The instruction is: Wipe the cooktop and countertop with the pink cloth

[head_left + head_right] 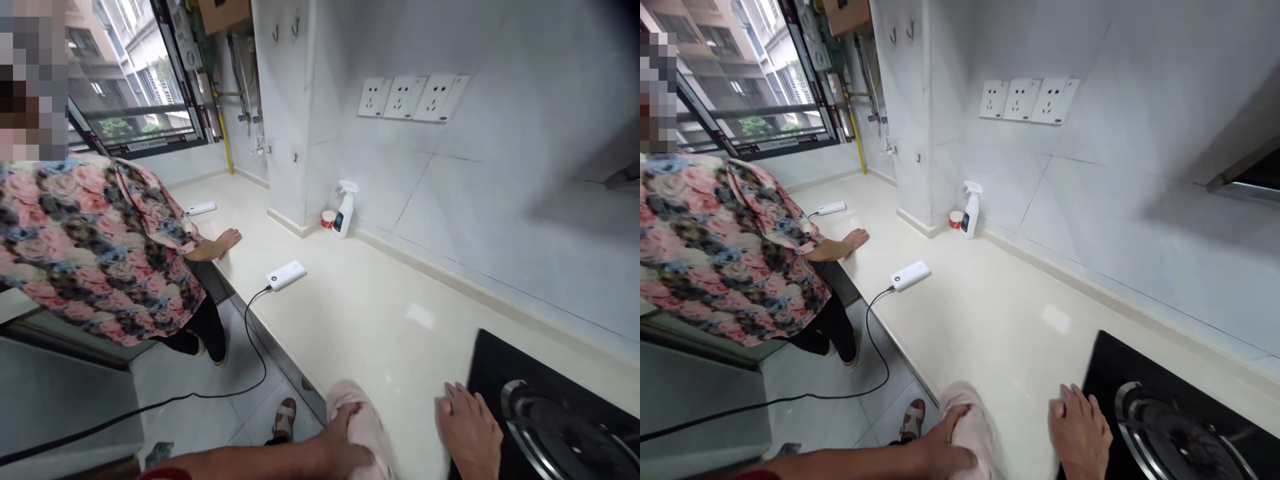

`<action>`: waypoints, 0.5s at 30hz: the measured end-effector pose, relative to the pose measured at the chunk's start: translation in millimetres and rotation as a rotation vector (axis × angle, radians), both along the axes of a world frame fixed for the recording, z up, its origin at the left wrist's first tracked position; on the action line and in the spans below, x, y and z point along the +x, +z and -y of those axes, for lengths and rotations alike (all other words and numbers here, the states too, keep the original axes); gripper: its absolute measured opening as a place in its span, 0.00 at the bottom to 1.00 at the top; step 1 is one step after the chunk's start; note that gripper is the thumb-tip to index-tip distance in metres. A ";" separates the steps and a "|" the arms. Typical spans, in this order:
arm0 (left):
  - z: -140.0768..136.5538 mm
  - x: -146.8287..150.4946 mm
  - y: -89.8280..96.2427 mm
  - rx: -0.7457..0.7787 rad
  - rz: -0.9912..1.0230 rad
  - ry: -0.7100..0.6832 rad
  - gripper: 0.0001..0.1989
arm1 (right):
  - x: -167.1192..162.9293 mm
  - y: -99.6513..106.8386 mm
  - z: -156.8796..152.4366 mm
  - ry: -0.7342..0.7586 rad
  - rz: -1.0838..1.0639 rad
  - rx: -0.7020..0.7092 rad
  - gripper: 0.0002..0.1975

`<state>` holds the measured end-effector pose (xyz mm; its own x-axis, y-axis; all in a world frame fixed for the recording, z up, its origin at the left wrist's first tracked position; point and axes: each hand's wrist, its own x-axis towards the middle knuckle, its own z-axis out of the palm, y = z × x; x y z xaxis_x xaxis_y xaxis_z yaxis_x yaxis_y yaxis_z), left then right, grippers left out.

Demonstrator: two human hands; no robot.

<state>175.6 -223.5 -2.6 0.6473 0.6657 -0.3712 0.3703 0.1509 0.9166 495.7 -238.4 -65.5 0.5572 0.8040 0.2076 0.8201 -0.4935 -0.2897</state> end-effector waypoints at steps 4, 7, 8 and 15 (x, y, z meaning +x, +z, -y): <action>-52.4 -18.1 60.6 -0.175 0.242 0.092 0.42 | -0.7 -1.0 -1.3 0.021 0.008 0.003 0.28; -106.9 -39.7 77.5 0.069 0.178 0.146 0.40 | -2.0 -0.7 -1.7 0.015 0.008 -0.001 0.29; -124.4 -49.8 76.4 0.210 0.043 0.270 0.38 | -2.4 -1.0 -1.9 0.006 0.013 0.005 0.29; -165.0 -88.4 38.7 0.785 -0.388 0.583 0.29 | -2.5 -6.4 -4.9 0.006 0.078 0.042 0.30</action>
